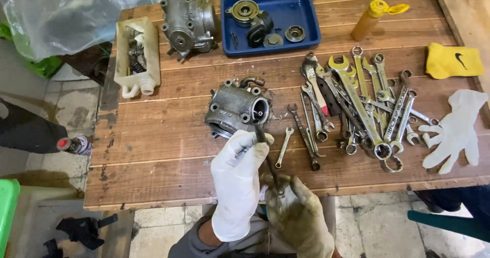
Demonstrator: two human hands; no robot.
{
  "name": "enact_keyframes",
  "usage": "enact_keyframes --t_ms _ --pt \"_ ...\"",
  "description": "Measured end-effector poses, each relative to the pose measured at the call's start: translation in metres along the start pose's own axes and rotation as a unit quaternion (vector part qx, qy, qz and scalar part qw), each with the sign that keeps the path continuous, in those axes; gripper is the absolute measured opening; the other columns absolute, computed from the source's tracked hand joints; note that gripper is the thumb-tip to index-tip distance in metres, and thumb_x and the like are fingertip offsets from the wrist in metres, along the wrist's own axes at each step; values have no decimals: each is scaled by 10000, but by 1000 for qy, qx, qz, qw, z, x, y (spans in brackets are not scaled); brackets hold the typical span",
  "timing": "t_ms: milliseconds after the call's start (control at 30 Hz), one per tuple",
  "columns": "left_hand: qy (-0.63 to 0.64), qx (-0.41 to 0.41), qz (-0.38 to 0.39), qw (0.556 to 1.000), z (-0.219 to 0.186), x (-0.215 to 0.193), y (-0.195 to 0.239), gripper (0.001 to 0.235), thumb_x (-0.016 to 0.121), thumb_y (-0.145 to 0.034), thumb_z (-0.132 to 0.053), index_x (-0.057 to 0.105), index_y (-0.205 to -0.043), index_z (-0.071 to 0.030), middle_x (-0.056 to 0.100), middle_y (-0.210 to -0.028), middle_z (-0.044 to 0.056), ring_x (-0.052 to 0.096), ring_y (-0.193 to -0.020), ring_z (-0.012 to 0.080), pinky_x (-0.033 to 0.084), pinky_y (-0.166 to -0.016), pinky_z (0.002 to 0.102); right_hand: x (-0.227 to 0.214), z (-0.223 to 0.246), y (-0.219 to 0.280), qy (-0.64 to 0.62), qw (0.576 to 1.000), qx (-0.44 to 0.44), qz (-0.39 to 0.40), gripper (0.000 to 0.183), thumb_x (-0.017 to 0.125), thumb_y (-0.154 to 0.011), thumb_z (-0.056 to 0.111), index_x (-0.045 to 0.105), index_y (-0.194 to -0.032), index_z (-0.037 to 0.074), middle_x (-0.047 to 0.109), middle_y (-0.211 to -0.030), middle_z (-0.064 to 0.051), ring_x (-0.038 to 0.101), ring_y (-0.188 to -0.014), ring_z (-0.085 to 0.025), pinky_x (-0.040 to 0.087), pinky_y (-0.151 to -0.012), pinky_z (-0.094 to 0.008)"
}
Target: Loosening bolts and inspecting the internal components of a motorcycle engine cylinder head using wrenches and a screwdriver.
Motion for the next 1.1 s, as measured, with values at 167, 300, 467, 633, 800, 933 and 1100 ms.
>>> enact_keyframes --t_ms 167,300,467,633,800,933,1100 --pt "-3 16 36 999 -9 16 -5 112 705 -880 49 752 -974 11 712 -953 103 646 -937 201 503 -889 316 45 43 22 452 810 -350 129 156 594 -892 -83 683 -896 46 696 -873 30 619 -864 -25 509 -934 -191" --pt "-28 22 33 999 -15 23 -8 108 694 -864 50 757 -944 13 709 -931 90 637 -918 191 490 -891 318 -40 17 -34 -3 989 -128 80 352 756 -804 -43 732 -1150 15 770 -992 -208 756 -844 -305 653 -707 -381" --pt "-16 2 52 999 -10 27 -9 97 734 -889 -5 763 -981 -9 745 -961 86 674 -931 194 543 -873 339 23 15 -3 16 993 0 117 497 586 -998 412 681 -1185 -38 688 -756 -98 584 -525 -120 507 -458 -224" --pt "-17 17 49 998 -12 28 -13 114 732 -869 22 761 -977 2 734 -955 97 667 -926 203 543 -891 344 -16 5 -19 -5 1000 8 11 237 739 -860 192 737 -1059 63 687 -803 -79 575 -591 -149 446 -482 -241" --pt "-34 -8 23 999 -13 29 -17 149 690 -834 77 775 -950 40 711 -911 94 634 -893 199 507 -859 332 -27 22 -34 -46 988 -130 63 325 748 -785 -85 743 -1086 37 769 -1026 -192 744 -885 -302 618 -678 -301" --pt "-23 0 28 999 -12 31 -16 129 687 -840 87 763 -930 35 692 -883 88 612 -856 185 492 -804 312 17 26 -21 -14 989 -83 125 446 505 -966 222 643 -1268 -76 688 -1276 -287 638 -1227 -357 459 -1101 -463" --pt "-35 -9 30 999 -10 34 -20 141 682 -836 84 768 -937 36 692 -892 96 617 -847 197 499 -774 311 -13 8 -31 25 997 -12 67 382 775 -847 356 774 -1080 53 760 -844 -109 659 -506 -190 556 -418 -317"
Point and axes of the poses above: each hand's wrist, its own y-axis away from the middle knuckle, its own x-axis out of the palm, z = x × y, the point moved 10 cm from there along -y, towards the middle knuckle
